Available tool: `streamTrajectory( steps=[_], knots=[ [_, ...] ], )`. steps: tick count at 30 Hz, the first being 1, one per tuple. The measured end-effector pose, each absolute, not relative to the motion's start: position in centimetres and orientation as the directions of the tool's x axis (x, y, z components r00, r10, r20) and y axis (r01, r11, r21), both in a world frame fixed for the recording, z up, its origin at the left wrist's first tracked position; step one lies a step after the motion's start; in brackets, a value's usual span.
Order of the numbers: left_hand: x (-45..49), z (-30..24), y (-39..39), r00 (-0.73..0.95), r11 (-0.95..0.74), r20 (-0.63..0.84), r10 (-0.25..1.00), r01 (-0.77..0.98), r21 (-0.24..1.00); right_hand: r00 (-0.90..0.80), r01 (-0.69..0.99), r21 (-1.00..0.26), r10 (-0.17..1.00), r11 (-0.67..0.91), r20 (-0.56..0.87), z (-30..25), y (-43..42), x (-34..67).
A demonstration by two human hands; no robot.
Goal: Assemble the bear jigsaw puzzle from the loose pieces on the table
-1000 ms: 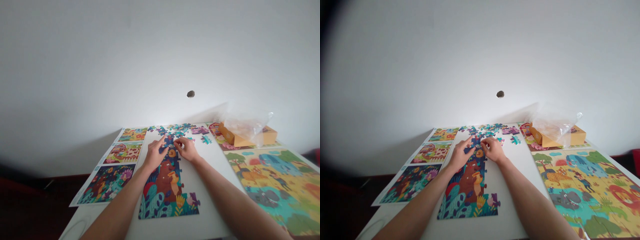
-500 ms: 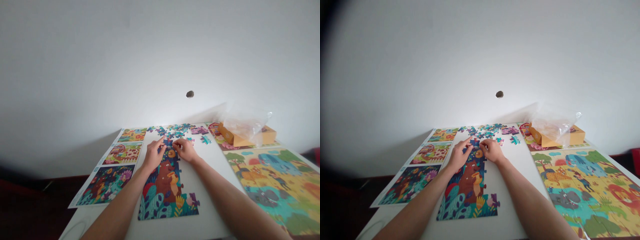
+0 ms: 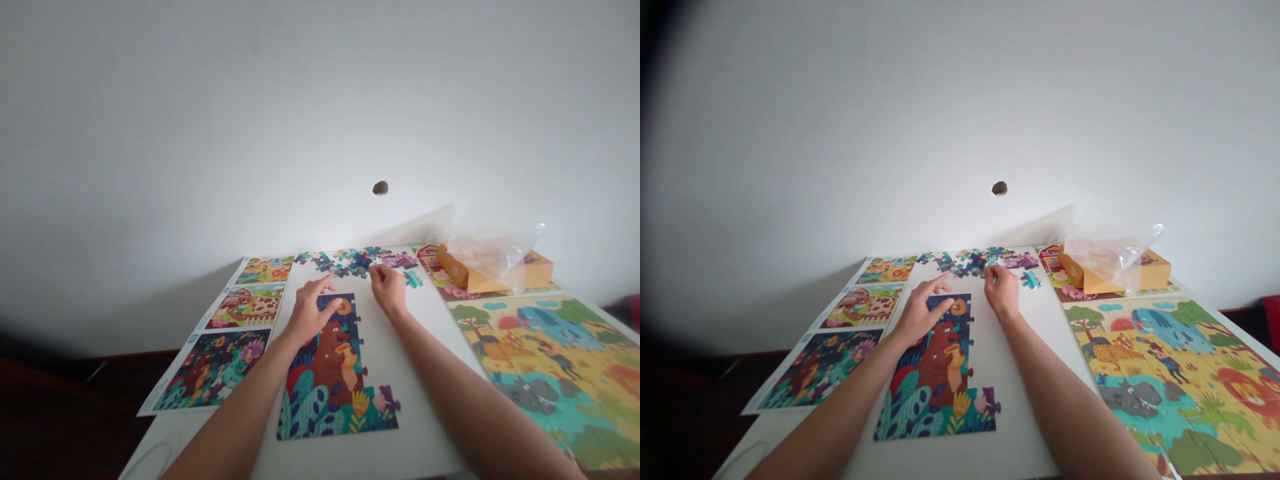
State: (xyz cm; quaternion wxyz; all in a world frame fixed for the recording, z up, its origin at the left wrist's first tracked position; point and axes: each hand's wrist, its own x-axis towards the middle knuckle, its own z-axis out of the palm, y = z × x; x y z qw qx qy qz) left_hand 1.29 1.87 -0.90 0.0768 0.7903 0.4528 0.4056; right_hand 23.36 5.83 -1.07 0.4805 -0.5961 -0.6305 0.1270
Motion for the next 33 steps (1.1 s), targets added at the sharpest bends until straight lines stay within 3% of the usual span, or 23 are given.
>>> streamTrajectory(
  steps=[2,5,11,14,19,27,33],
  knots=[
    [1.4,-0.3,1.2,0.419,-0.622,0.477,0.772,0.65,0.436,0.378,0.647,-0.761,0.847,0.047,0.374,-0.8,6.3,24.8],
    [1.6,0.3,0.5,0.62,-0.683,0.291,0.728,0.622,0.383,0.51,0.677,-0.711,0.818,-0.191,0.266,-0.5,6.8,26.5],
    [1.3,0.2,0.4,0.686,-0.679,0.139,0.714,0.63,0.376,0.526,0.728,-0.598,0.833,-0.336,0.172,-0.9,7.2,27.2],
    [1.3,0.3,0.5,0.683,-0.672,0.13,0.719,0.636,0.378,0.477,0.769,-0.571,0.853,-0.287,0.214,-1.0,7.1,26.7],
    [1.2,0.3,0.5,0.67,-0.658,0.125,0.732,0.647,0.384,0.148,0.884,-0.467,0.936,0.019,0.319,-0.9,6.5,25.4],
    [0.8,0.0,0.8,0.653,-0.655,0.156,0.741,0.652,0.381,0.044,0.939,-0.342,0.973,0.037,0.227,-1.4,6.1,24.7],
    [0.8,0.2,0.6,0.652,-0.662,0.17,0.739,0.657,0.36,-0.131,0.935,-0.303,0.974,0.183,0.184,-1.6,6.4,24.1]
  ],
)
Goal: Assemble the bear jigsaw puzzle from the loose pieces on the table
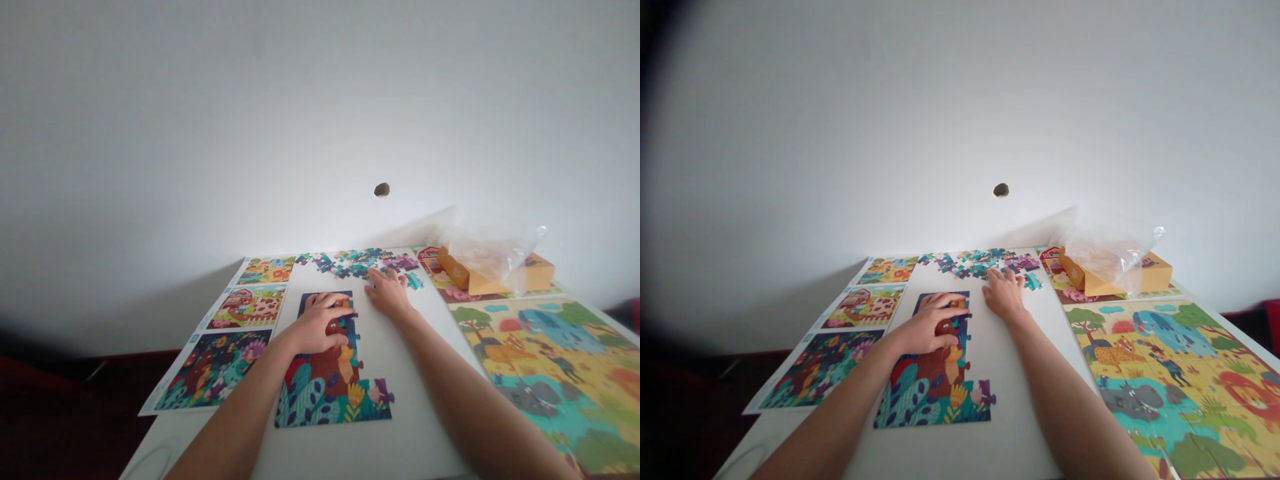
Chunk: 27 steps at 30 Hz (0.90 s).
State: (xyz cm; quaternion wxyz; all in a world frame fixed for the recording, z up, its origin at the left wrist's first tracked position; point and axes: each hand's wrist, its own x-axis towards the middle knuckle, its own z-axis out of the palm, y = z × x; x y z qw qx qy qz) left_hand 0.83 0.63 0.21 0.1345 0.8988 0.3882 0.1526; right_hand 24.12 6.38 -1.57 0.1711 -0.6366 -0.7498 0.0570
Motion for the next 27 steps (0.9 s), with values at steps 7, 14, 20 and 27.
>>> streamTrajectory(
  steps=[7,14,20,27],
  knots=[
    [0.83,0.31,0.6,0.661,-0.675,0.181,0.728,0.648,0.352,-0.135,0.938,-0.293,0.974,0.184,0.18,-1.82,6.56,23.98],
    [0.93,0.65,0.47,0.66,-0.668,0.163,0.733,0.656,0.351,-0.159,0.935,-0.288,0.97,0.208,0.182,-2.21,6.69,24.01],
    [0.94,0.64,0.49,0.661,-0.669,0.164,0.732,0.653,0.356,-0.125,0.94,-0.291,0.975,0.176,0.184,-2.28,6.6,24.01],
    [0.95,0.6,0.49,0.658,-0.662,0.156,0.737,0.655,0.363,-0.162,0.93,-0.306,0.975,0.202,0.152,-2.38,6.6,24.09]
  ],
)
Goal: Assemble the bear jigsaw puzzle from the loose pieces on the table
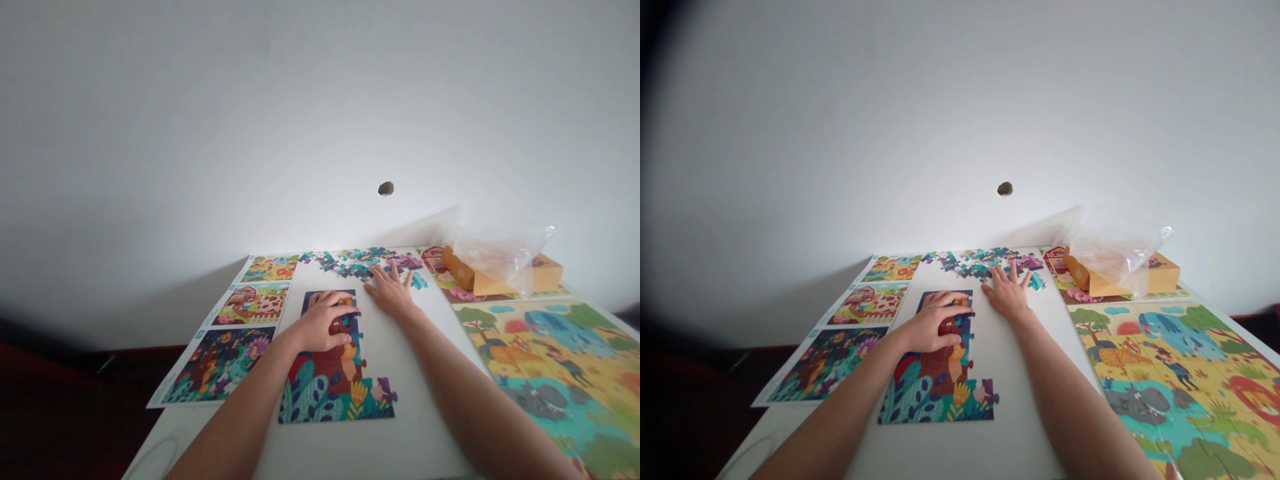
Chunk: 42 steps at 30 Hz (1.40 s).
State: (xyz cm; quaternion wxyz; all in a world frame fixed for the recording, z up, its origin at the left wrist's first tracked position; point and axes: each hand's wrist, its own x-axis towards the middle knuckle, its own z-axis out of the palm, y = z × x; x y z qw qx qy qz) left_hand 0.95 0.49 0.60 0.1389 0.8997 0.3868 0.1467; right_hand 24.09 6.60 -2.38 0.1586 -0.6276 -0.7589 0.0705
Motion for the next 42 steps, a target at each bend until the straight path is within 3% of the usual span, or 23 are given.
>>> streamTrajectory(
  steps=[8,16,21,31,42],
  knots=[
    [1.5,1.2,-0.2,0.656,-0.642,0.111,0.747,0.667,0.378,-0.079,0.955,-0.267,0.978,0.13,0.192,-2.3,6.8,24.2],
    [2.3,1.2,-0.7,0.709,-0.66,0.046,0.704,0.628,0.413,-0.042,0.939,-0.331,0.986,0.094,0.16,-2.3,6.9,24.3],
    [1.8,1.1,-0.2,0.698,-0.636,0.027,0.716,0.635,0.438,0.002,0.945,-0.318,0.973,0.073,0.23,-2.4,6.9,24.4],
    [1.7,0.8,0.0,0.698,-0.636,0.031,0.716,0.633,0.442,0.005,0.934,-0.353,0.985,0.056,0.172,-2.4,7.0,24.5],
    [1.6,1.0,-0.1,0.698,-0.642,0.036,0.715,0.636,0.428,0.024,0.932,-0.357,0.972,0.062,0.233,-2.3,7.3,24.6]
  ],
)
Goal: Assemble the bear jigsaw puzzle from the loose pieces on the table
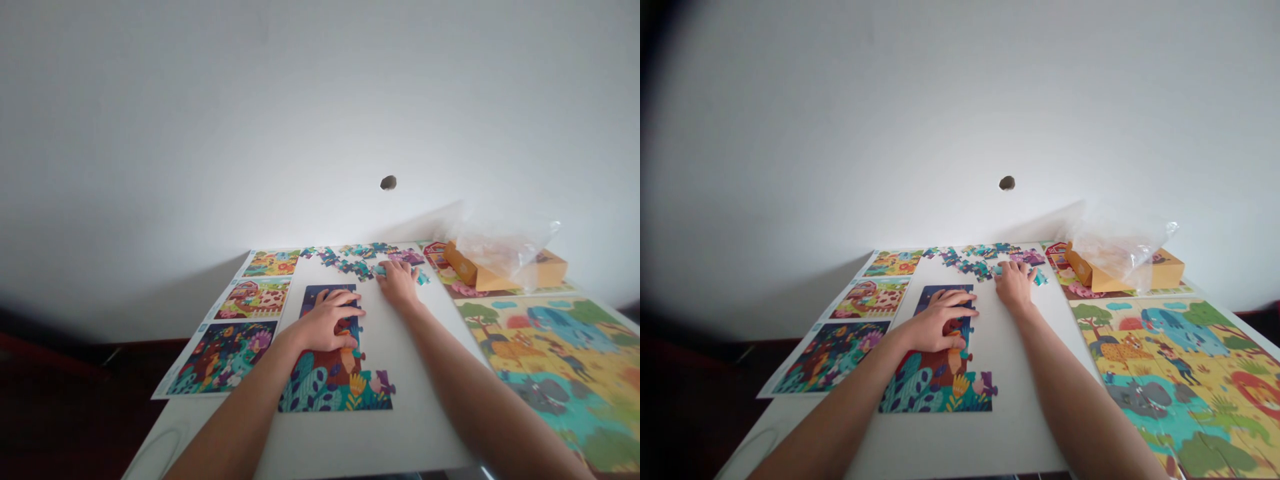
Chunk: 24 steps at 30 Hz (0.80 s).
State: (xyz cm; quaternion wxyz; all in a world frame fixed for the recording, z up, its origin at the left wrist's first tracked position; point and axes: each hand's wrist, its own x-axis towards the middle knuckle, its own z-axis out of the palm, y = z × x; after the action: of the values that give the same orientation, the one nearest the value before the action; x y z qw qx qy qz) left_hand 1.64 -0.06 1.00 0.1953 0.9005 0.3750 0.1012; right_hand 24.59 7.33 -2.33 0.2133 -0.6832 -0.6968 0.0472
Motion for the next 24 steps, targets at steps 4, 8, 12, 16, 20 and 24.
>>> streamTrajectory(
  steps=[4,8,12,16,20,24],
  knots=[
    [1.61,0.99,-0.1,0.7,-0.644,0.036,0.713,0.634,0.429,0.044,0.923,-0.382,0.976,0.042,0.213,-2.34,7.46,24.65],
    [1.63,0.98,-0.07,0.699,-0.644,0.041,0.713,0.632,0.431,0.042,0.92,-0.39,0.975,0.047,0.217,-2.36,7.46,24.66],
    [1.63,1.03,-0.08,0.7,-0.645,0.047,0.713,0.628,0.435,0.041,0.922,-0.383,0.971,0.055,0.237,-2.35,7.27,24.51],
    [1.59,1.04,-0.09,0.699,-0.643,0.042,0.714,0.63,0.436,0.059,0.933,-0.357,0.966,0.036,0.251,-2.29,7.1,24.39],
    [1.65,1.02,-0.05,0.701,-0.647,0.049,0.711,0.625,0.437,0.048,0.93,-0.367,0.975,0.035,0.216,-2.12,7.06,24.47],
    [1.69,1.05,-0.04,0.702,-0.647,0.047,0.71,0.626,0.436,0.054,0.92,-0.391,0.974,0.038,0.221,-2.09,7.19,24.58]
  ],
)
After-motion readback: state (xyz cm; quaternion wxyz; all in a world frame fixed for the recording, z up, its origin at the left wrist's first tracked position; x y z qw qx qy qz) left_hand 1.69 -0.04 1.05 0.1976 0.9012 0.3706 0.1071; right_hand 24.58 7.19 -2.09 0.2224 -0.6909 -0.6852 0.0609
